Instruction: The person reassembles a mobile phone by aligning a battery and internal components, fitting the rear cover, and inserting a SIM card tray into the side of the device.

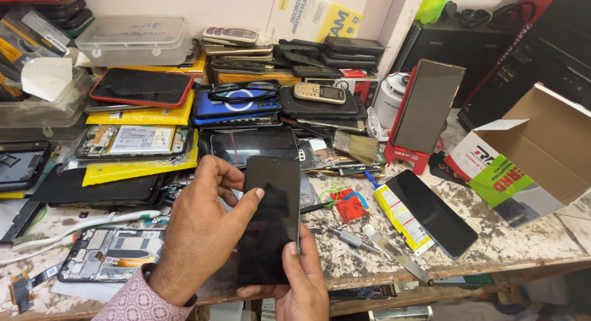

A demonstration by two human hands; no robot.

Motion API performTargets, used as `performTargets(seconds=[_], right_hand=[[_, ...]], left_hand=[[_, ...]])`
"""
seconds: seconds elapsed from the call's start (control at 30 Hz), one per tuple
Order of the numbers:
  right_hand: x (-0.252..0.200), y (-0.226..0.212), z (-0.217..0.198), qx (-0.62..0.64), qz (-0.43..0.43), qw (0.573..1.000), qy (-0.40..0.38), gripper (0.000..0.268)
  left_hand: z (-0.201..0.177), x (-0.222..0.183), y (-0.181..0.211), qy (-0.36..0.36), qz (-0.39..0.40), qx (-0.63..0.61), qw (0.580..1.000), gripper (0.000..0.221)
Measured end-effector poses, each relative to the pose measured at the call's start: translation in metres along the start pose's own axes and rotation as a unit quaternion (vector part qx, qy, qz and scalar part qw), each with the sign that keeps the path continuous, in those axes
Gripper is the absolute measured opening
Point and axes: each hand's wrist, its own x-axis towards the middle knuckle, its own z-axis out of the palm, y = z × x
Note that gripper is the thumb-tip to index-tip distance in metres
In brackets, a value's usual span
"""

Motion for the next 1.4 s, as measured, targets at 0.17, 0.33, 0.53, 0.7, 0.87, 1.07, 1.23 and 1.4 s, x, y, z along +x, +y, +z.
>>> performTargets(seconds=[0.17,0.33,0.53,0.7,0.87,1.07,1.23,1.4], right_hand=[[0.001,0.005,-0.001,0.009,-0.002,1.000,0.015,0.054],[0.001,0.010,-0.005,0.031,0.011,0.999,0.008,0.057],[-0.001,0.015,-0.005,0.025,0.006,1.000,-0.011,0.053],[0.007,0.021,-0.018,-0.075,-0.102,0.992,0.029,0.043],[0.012,0.013,-0.029,-0.126,-0.122,0.984,0.018,0.024],[0.004,-0.001,-0.015,-0.212,-0.159,0.963,0.048,0.014],[-0.003,-0.015,-0.005,-0.335,-0.221,0.915,0.050,0.016],[-0.002,-0.009,-0.003,-0.301,-0.206,0.931,0.038,0.015]], left_hand=[[0.004,-0.006,0.004,0.016,-0.006,0.001,1.000,0.035],[0.009,-0.006,-0.007,0.029,0.051,-0.027,0.998,0.054],[0.025,-0.001,-0.025,-0.089,-0.149,-0.371,0.912,0.034],[0.017,-0.004,-0.028,-0.092,-0.129,-0.414,0.897,0.028],[0.005,-0.011,-0.021,-0.083,-0.192,-0.426,0.880,0.032],[-0.001,-0.025,-0.035,-0.079,-0.220,-0.415,0.879,0.035],[-0.007,-0.034,-0.058,-0.071,-0.178,-0.412,0.891,0.041],[-0.012,-0.034,-0.045,-0.049,-0.222,-0.433,0.872,0.040]])
